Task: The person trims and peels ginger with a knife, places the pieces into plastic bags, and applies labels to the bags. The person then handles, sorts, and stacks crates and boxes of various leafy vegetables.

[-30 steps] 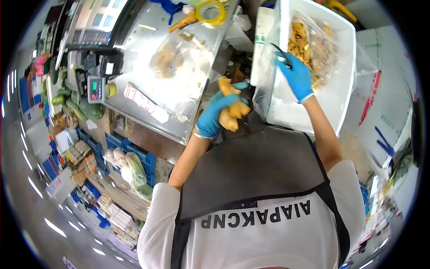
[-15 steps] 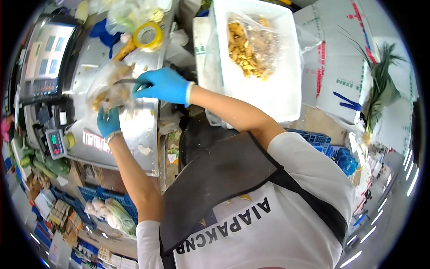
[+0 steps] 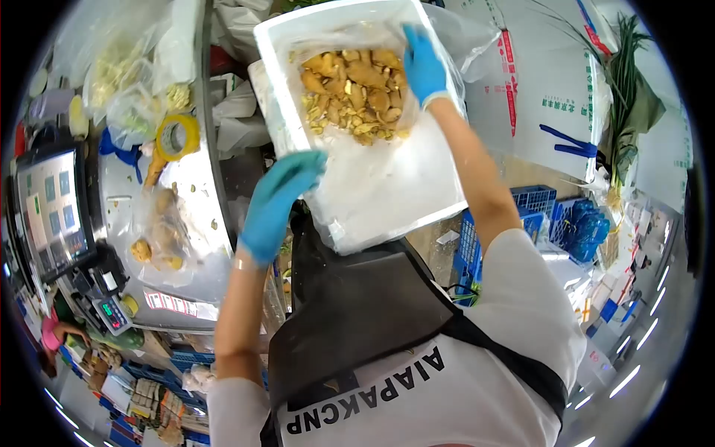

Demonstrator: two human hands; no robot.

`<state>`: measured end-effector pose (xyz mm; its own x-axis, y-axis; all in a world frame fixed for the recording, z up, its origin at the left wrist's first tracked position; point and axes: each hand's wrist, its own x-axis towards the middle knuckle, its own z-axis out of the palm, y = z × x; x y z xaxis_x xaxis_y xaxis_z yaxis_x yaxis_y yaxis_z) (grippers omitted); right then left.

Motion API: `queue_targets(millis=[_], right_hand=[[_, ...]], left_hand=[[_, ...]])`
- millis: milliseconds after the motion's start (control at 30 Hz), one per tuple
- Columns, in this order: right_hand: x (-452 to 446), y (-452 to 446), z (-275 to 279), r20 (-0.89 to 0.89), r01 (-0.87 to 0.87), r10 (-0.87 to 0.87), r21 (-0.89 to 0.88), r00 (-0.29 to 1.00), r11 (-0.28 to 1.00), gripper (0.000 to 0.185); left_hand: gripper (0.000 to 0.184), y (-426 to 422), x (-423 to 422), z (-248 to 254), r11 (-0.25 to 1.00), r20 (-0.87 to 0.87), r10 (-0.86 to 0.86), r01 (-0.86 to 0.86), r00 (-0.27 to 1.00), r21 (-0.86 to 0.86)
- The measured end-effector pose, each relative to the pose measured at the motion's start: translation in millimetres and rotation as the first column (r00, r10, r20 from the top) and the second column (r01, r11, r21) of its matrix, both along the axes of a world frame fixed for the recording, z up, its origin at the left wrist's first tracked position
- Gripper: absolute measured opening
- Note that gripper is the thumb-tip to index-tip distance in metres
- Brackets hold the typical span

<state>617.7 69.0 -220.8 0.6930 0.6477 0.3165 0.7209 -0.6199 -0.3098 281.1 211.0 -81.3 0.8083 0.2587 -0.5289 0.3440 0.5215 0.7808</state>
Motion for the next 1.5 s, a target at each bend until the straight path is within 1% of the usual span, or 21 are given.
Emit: queue_targets(millis=[133, 167, 233, 267, 333, 367, 467, 567, 600, 633, 667, 700, 767, 867, 967, 1100, 1200, 1300, 1433, 1467, 1500], right_hand=[[122.1, 32.9, 19.4, -0.052, -0.141, 0.159, 0.253, 0.986, 0.957, 0.045], [156.1, 39.2, 5.6, 0.005, -0.266, 0.269, -0.132, 0.963, 0.955, 0.035], [239.1, 51.4, -38.5, -0.036, -0.333, 0.498, -0.785, 0.866, 0.522, 0.023], [252.6, 49.4, -52.0, -0.265, -0.369, 0.268, -0.496, 0.926, 0.786, 0.02], [241.5, 45.0, -39.2, -0.748, -0.076, -0.064, -0.151, 0.66, 0.986, 0.021], [233.3, 44.3, -29.4, -0.917, 0.155, -0.113, -0.056, 0.383, 0.986, 0.022], [220.3, 2.7, -70.1, -0.79, -0.118, -0.251, -0.376, 0.559, 0.919, 0.031], [172.1, -63.7, -86.7, -0.606, -0.307, 0.133, -0.193, 0.784, 0.932, 0.038], [168.5, -82.0, -106.0, -0.931, 0.135, 0.07, 0.126, 0.358, 0.983, 0.033], [168.8, -103.2, -120.4, -0.952, 0.637, 0.274, 0.126, -0.139, 0.76, 0.029], [170.5, -134.4, -111.7, -0.925, 0.677, 0.34, 0.142, -0.169, 0.723, 0.028], [161.7, -160.7, -96.2, -0.894, 0.715, 0.405, 0.155, -0.193, 0.682, 0.027], [131.3, -174.9, -48.6, -0.981, 0.878, 0.089, 0.194, 0.172, 0.438, 0.028], [98.6, -202.4, 9.1, -0.932, 0.812, -0.046, 0.289, 0.36, 0.507, 0.032], [49.4, -189.3, 60.2, -0.897, 0.767, -0.06, 0.339, 0.439, 0.544, 0.034], [-5.7, -156.2, 90.5, -0.916, 0.768, 0.056, 0.366, 0.398, 0.526, 0.033], [-29.4, -152.2, 98.0, -0.953, 0.79, 0.088, 0.289, 0.289, 0.541, 0.032], [-33.3, -157.5, 106.2, -0.95, 0.79, 0.095, 0.3, 0.297, 0.534, 0.031], [-26.5, -161.3, 113.4, -0.943, 0.765, 0.11, 0.321, 0.315, 0.558, 0.031], [-25.5, -158.5, 113.4, -0.953, 0.759, 0.112, 0.292, 0.281, 0.582, 0.03], [-25.8, -152.8, 114.6, -0.952, 0.744, 0.139, 0.301, 0.273, 0.596, 0.03]], left_hand=[[0.043, 33.1, 135.1, -104.9, 0.76, -0.025, -0.239, 0.203, 0.971, 0.617], [0.047, 47.9, 164.3, -128.3, 0.535, -0.046, -0.201, 0.149, 0.979, 0.831], [0.058, 100.7, 203.7, -148.3, 0.424, 0.058, -0.121, -0.001, 0.991, 0.906], [0.056, 148.7, 209.9, -172.5, 0.374, 0.129, -0.185, -0.052, 0.974, 0.926], [0.047, 181.0, 213.8, -163.9, 0.762, 0.184, 0.052, -0.158, 0.982, 0.628], [0.041, 174.5, 211.9, -123.7, 0.941, 0.006, 0.308, -0.306, 0.951, 0.144], [0.031, 122.1, 191.7, -72.9, 0.897, -0.014, 0.299, -0.276, 0.954, 0.344], [0.028, 43.3, 172.3, -85.4, 0.969, -0.149, 0.111, -0.074, 0.983, 0.235], [0.029, 17.6, 170.4, -103.9, 0.997, -0.215, 0.057, -0.043, 0.975, 0.069], [0.022, -6.0, 171.7, -129.8, 0.995, -0.236, 0.076, -0.091, 0.969, -0.05], [0.021, -25.0, 170.3, -164.2, 0.991, -0.279, 0.06, -0.091, 0.959, -0.101], [0.023, -44.3, 174.0, -177.0, 0.966, -0.244, 0.131, -0.068, 0.961, 0.251], [0.028, -78.6, 193.4, -189.3, 0.565, -0.102, 0.218, -0.041, 0.971, 0.824], [0.037, -84.3, 231.2, -129.6, 0.172, 0.099, -0.311, -0.046, 0.945, 0.984], [0.037, -92.0, 274.4, -148.0, -0.271, -0.451, -0.444, 0.364, 0.774, 0.891], [0.021, -48.8, 325.7, -238.0, -0.551, -0.277, -0.344, 0.046, 0.897, 0.834], [0.019, -44.5, 342.7, -202.9, -0.685, -0.66, -0.391, 0.277, 0.642, 0.674], [0.018, -39.6, 320.6, -197.0, -0.499, -0.509, -0.518, 0.24, 0.688, 0.833], [0.031, -36.5, 247.9, -120.9, 0.327, 0.054, -0.496, 0.129, 0.867, 0.936], [0.037, -38.3, 230.3, -102.2, 0.522, 0.186, -0.369, 0.038, 0.911, 0.852], [0.038, -34.3, 211.3, -96.3, 0.856, 0.24, -0.179, 0.031, 0.954, 0.516]])
